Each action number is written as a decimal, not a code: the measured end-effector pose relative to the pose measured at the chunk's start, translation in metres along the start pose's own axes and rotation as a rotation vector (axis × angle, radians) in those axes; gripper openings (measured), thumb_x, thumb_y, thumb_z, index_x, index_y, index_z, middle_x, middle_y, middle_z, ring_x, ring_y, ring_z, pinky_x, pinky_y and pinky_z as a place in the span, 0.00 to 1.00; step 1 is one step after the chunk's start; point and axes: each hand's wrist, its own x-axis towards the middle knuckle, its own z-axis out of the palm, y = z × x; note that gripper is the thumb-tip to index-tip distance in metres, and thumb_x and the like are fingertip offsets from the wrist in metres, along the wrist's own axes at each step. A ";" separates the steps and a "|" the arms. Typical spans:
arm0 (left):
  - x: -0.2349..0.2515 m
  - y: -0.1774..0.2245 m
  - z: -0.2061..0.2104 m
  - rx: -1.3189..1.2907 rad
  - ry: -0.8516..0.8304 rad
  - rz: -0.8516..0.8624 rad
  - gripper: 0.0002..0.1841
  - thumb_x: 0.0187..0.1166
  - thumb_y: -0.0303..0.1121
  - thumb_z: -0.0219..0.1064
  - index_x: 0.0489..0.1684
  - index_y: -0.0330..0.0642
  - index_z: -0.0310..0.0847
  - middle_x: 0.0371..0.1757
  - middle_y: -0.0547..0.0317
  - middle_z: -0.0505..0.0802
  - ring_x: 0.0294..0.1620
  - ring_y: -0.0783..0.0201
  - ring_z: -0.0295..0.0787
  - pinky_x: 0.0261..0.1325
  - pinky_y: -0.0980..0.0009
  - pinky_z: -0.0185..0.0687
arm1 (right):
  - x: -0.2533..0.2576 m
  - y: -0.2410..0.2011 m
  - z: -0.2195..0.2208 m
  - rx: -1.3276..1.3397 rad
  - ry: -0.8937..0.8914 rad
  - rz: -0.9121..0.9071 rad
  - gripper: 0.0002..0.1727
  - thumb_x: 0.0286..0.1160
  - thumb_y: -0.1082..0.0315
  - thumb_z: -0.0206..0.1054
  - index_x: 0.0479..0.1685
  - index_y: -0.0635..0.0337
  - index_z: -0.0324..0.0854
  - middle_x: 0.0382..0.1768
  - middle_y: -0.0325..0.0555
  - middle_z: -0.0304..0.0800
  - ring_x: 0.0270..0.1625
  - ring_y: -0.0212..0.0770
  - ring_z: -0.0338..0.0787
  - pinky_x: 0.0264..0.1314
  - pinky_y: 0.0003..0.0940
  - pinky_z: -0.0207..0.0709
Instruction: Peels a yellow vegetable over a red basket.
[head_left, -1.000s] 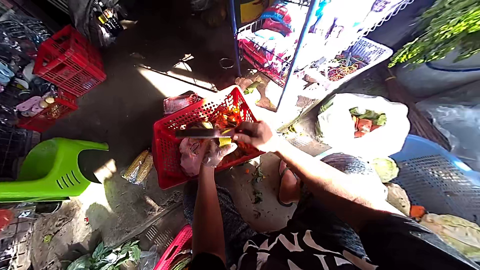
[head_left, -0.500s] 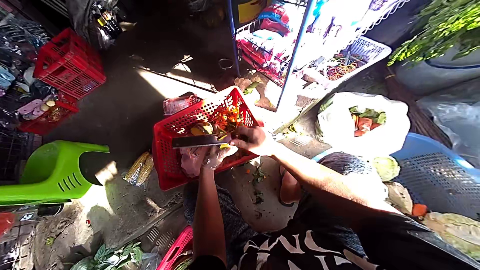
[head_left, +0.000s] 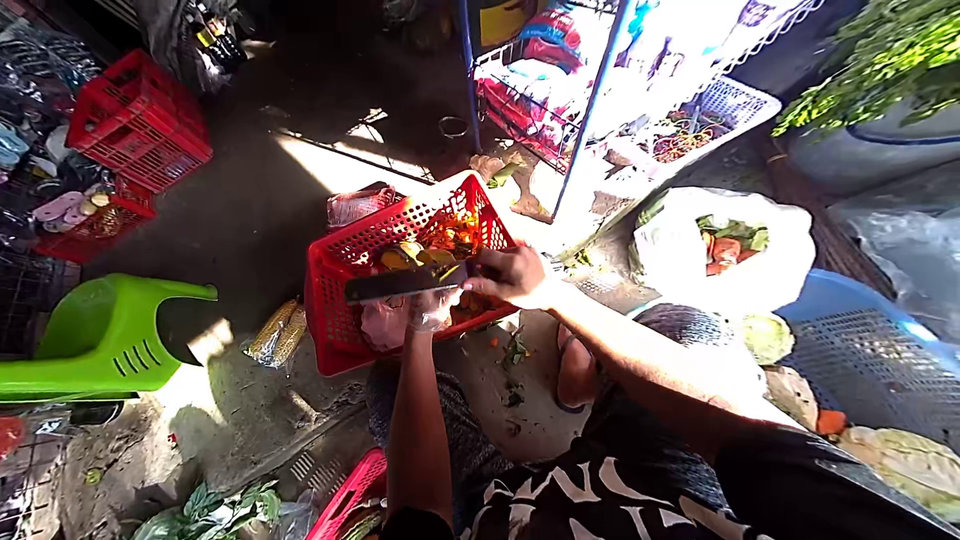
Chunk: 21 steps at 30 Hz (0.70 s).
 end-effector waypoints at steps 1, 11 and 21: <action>-0.005 -0.002 0.002 0.035 0.033 0.012 0.10 0.67 0.21 0.72 0.44 0.29 0.82 0.31 0.65 0.88 0.31 0.81 0.82 0.42 0.80 0.81 | -0.001 -0.003 0.002 -0.047 -0.004 -0.051 0.34 0.77 0.32 0.62 0.43 0.58 0.90 0.24 0.48 0.89 0.29 0.51 0.91 0.32 0.58 0.82; 0.006 0.009 0.005 0.594 -0.018 -0.020 0.31 0.65 0.47 0.82 0.59 0.31 0.83 0.52 0.44 0.93 0.58 0.56 0.89 0.69 0.57 0.81 | 0.008 0.024 0.012 -0.067 -0.076 0.183 0.35 0.78 0.31 0.60 0.55 0.56 0.89 0.30 0.52 0.92 0.35 0.56 0.92 0.40 0.64 0.83; -0.020 0.028 0.006 0.406 -0.005 0.038 0.33 0.62 0.39 0.82 0.62 0.24 0.79 0.52 0.44 0.92 0.56 0.63 0.90 0.66 0.66 0.84 | 0.027 0.016 -0.008 -0.083 -0.297 0.732 0.36 0.86 0.35 0.54 0.78 0.53 0.76 0.57 0.66 0.91 0.63 0.70 0.88 0.63 0.76 0.76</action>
